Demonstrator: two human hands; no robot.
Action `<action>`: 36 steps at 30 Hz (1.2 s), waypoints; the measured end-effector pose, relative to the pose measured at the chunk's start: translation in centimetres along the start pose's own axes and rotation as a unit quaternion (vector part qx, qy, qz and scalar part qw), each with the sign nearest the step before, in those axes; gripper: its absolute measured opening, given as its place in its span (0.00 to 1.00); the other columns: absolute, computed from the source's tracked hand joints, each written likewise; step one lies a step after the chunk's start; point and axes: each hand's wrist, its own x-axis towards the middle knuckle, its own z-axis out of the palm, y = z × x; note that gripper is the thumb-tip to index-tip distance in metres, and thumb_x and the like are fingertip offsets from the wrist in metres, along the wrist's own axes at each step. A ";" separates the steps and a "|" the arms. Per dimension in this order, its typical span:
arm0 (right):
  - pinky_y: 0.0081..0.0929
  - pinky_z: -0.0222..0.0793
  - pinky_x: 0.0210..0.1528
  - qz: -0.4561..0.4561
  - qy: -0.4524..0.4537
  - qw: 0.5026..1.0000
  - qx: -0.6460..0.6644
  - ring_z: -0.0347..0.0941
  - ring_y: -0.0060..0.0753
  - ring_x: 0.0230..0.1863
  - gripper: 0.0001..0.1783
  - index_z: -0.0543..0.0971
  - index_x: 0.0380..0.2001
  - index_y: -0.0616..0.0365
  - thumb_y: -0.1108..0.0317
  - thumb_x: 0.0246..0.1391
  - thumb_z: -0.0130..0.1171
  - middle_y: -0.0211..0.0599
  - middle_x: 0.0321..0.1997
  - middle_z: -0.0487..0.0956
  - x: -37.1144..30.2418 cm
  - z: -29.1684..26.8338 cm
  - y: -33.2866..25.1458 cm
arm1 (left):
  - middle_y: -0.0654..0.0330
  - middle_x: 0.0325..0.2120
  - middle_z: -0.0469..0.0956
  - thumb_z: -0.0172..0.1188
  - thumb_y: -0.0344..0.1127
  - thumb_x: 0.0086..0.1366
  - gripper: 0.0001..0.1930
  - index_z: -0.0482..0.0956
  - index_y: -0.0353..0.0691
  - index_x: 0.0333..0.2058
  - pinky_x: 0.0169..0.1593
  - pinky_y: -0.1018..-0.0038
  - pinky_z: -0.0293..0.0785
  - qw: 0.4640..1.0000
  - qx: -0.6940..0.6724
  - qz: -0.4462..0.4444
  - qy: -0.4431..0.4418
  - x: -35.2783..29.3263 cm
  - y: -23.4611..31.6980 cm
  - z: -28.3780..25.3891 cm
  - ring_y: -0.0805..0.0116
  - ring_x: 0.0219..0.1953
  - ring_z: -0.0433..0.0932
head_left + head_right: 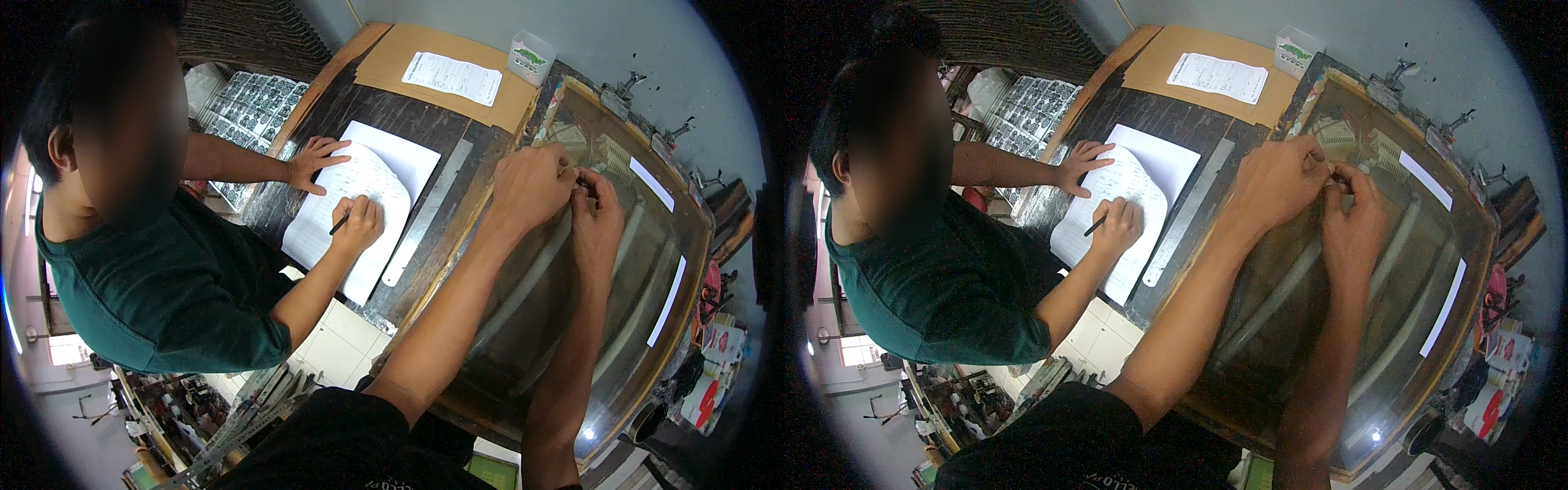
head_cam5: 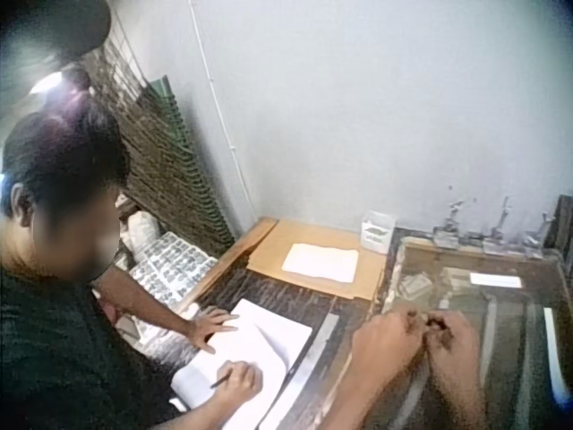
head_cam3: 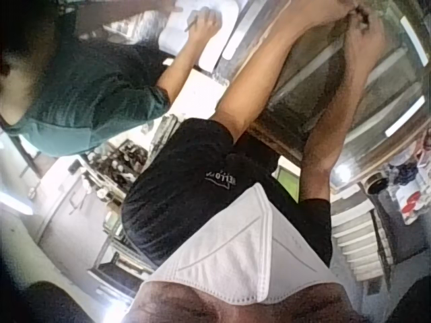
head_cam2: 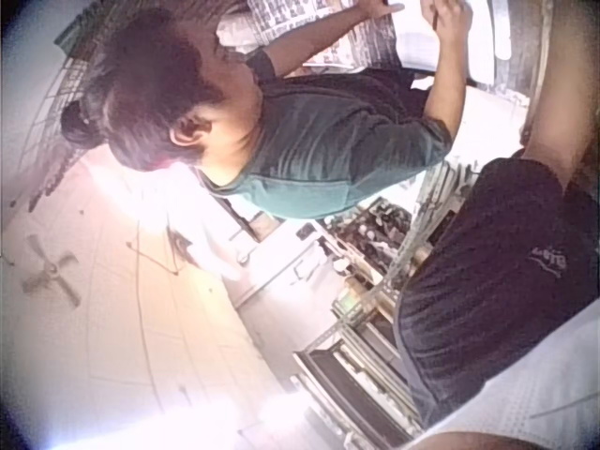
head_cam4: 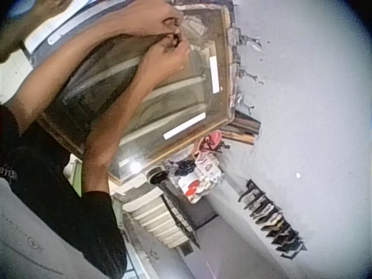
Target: The person cleans a screen printing squeegee, applies ink, and then performs a test print on paper before walking to another station to write in a notebook.
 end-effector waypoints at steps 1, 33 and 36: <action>0.33 0.70 0.51 -0.002 0.000 1.000 0.009 0.78 0.39 0.45 0.13 0.80 0.45 0.61 0.75 0.56 0.57 0.44 0.42 0.80 0.0 0.0 0.2 | 0.50 0.31 0.84 0.63 0.44 0.59 0.13 0.83 0.42 0.37 0.43 0.55 0.77 1.000 0.001 -0.002 0.002 0.0 0.0 0.0 0.45 0.38 0.82; 0.34 0.70 0.50 -0.012 -0.003 1.000 0.008 0.78 0.40 0.43 0.13 0.80 0.45 0.60 0.75 0.56 0.59 0.43 0.41 0.80 0.1 0.0 0.7 | 0.48 0.30 0.84 0.63 0.45 0.60 0.14 0.83 0.41 0.37 0.42 0.54 0.76 1.000 0.004 -0.012 -0.008 -0.1 0.3 -0.3 0.44 0.37 0.82; 0.34 0.70 0.51 -0.007 -0.002 1.000 0.003 0.78 0.40 0.44 0.13 0.80 0.45 0.60 0.75 0.56 0.58 0.43 0.41 0.80 0.1 0.0 0.2 | 0.47 0.31 0.83 0.63 0.45 0.60 0.14 0.83 0.41 0.36 0.42 0.54 0.76 1.000 -0.002 -0.004 -0.003 0.0 0.3 -0.2 0.44 0.37 0.82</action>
